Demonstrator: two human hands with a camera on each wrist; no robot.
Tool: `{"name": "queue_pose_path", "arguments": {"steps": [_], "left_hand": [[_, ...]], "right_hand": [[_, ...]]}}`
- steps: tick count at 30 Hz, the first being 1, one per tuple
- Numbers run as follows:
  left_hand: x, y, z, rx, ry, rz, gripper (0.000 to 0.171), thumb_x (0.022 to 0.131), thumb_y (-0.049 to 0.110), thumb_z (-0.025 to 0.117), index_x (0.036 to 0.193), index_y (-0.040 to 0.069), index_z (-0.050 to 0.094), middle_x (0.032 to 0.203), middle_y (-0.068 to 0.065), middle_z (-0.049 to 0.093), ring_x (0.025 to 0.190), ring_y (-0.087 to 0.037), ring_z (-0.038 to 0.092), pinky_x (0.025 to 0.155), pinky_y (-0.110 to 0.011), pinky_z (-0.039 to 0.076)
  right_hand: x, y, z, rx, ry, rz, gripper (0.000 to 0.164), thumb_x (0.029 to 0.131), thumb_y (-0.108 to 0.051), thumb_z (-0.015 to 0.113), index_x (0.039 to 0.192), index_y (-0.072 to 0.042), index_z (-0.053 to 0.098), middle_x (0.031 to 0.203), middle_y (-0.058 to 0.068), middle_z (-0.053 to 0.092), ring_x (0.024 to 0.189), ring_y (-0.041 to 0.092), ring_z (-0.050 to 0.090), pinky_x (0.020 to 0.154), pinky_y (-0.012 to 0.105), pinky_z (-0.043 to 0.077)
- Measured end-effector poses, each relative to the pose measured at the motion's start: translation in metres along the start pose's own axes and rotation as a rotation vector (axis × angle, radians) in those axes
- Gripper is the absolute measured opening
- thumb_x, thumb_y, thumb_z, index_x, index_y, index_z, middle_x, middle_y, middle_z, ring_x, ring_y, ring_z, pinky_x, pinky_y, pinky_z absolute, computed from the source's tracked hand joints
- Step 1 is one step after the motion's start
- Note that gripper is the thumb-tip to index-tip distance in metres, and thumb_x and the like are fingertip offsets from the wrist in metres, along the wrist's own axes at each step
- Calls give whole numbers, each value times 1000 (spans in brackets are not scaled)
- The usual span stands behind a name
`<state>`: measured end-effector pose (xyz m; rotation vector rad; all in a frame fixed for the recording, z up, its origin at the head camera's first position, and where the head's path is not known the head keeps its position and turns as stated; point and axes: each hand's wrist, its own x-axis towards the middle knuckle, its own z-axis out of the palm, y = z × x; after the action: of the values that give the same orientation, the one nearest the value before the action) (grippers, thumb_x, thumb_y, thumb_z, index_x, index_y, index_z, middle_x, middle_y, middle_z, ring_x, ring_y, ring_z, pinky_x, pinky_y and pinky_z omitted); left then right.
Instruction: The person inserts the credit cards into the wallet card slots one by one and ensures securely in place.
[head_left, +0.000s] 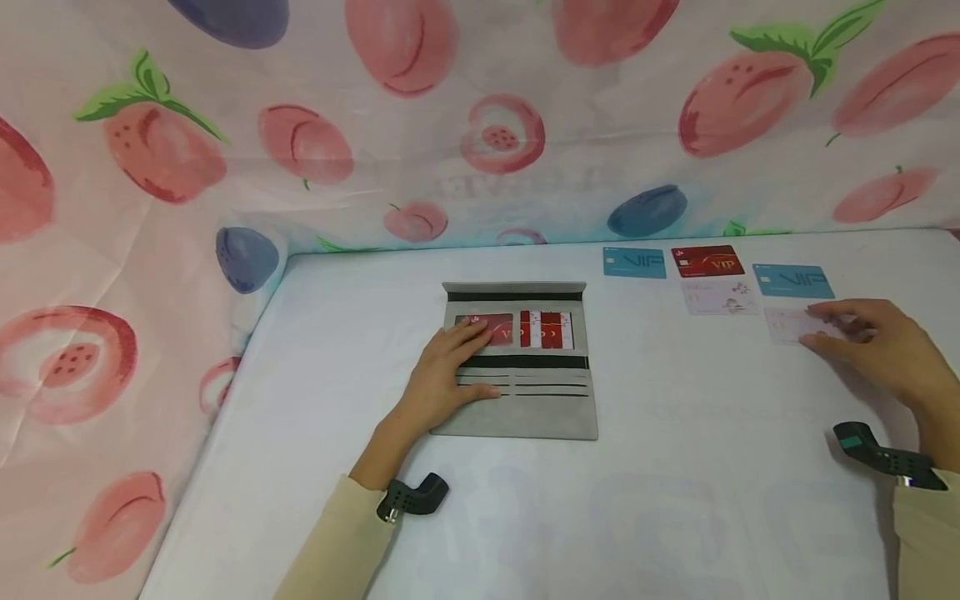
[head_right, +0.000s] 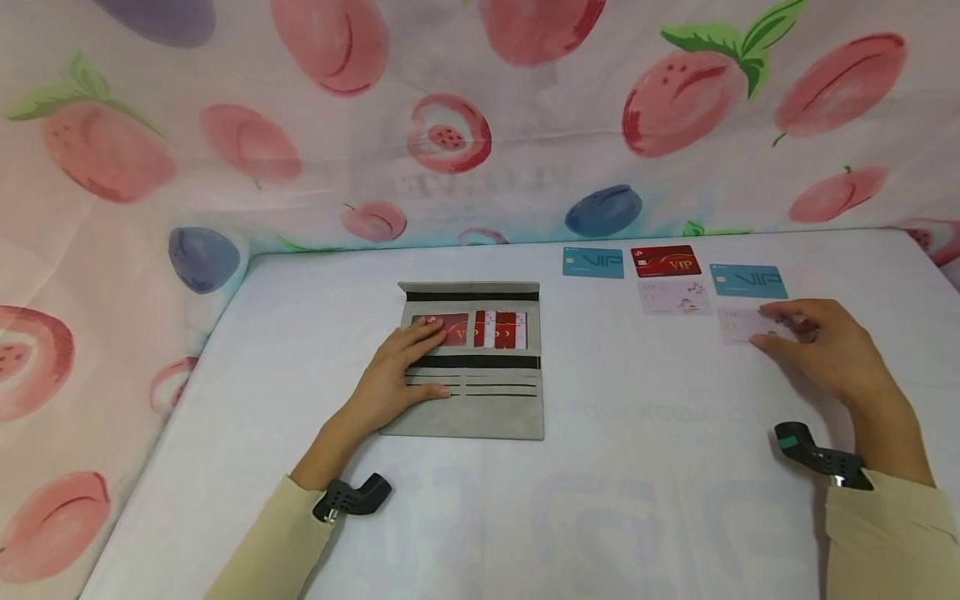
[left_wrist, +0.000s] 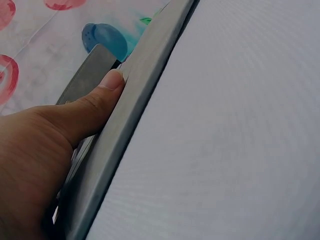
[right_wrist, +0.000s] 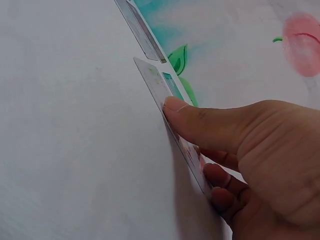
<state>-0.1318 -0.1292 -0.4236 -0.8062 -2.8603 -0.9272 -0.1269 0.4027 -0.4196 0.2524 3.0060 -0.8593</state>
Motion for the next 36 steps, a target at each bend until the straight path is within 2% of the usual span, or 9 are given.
{"name": "queue_pose_path", "arguments": {"steps": [4,10,12,21,29,32,36], "left_hand": [[0,0,0,0,2,0,79,76,38,80,141,6,47,149,-5,39,142,-23,22,116,-41,12],[0,0,1,3,11,11,79,76,38,80,141,6,47,149,-6,39,142,-23,23,116,-42,13],[0,0,1,3,13,16,79,76,38,80,141,6,47,149,-6,39,142,-23,23,116,-42,13],[1,0,0,10,9,13,79,76,38,80,141,6,47,149,-6,40,142,-24,23,116,-43,14],[0,-1,0,5,18,17,79,76,37,80,141,6,48,148,-6,40,141,-24,24,116,-43,13],[0,-1,0,4,20,17,80,75,38,81,141,6,48,148,-6,40,141,-24,24,116,-43,14],[0,-1,1,1,21,19,80,75,38,81,141,6,48,148,-6,40,141,-24,24,116,-43,14]], "right_hand": [[1,3,-1,-8,-9,-39,63,93,-39,60,134,7,47,135,35,28,106,52,30,88,71,31],[-1,11,-8,6,-79,58,76,92,-51,56,143,1,37,148,36,9,113,57,20,96,76,19],[-1,12,-9,19,-81,66,75,92,-50,57,143,1,37,148,36,8,113,58,19,97,76,17],[-2,13,-9,28,-61,42,70,91,-40,63,143,0,38,144,36,18,106,55,24,91,73,27],[1,12,-5,-8,-26,-12,71,91,-37,65,143,2,37,128,34,31,100,50,29,79,65,33],[0,11,-5,-11,-13,-34,70,91,-32,66,142,5,36,126,35,32,100,50,29,81,66,33],[-2,7,-6,-15,6,-15,71,91,-31,67,139,10,37,121,36,30,99,51,29,83,67,33]]}}
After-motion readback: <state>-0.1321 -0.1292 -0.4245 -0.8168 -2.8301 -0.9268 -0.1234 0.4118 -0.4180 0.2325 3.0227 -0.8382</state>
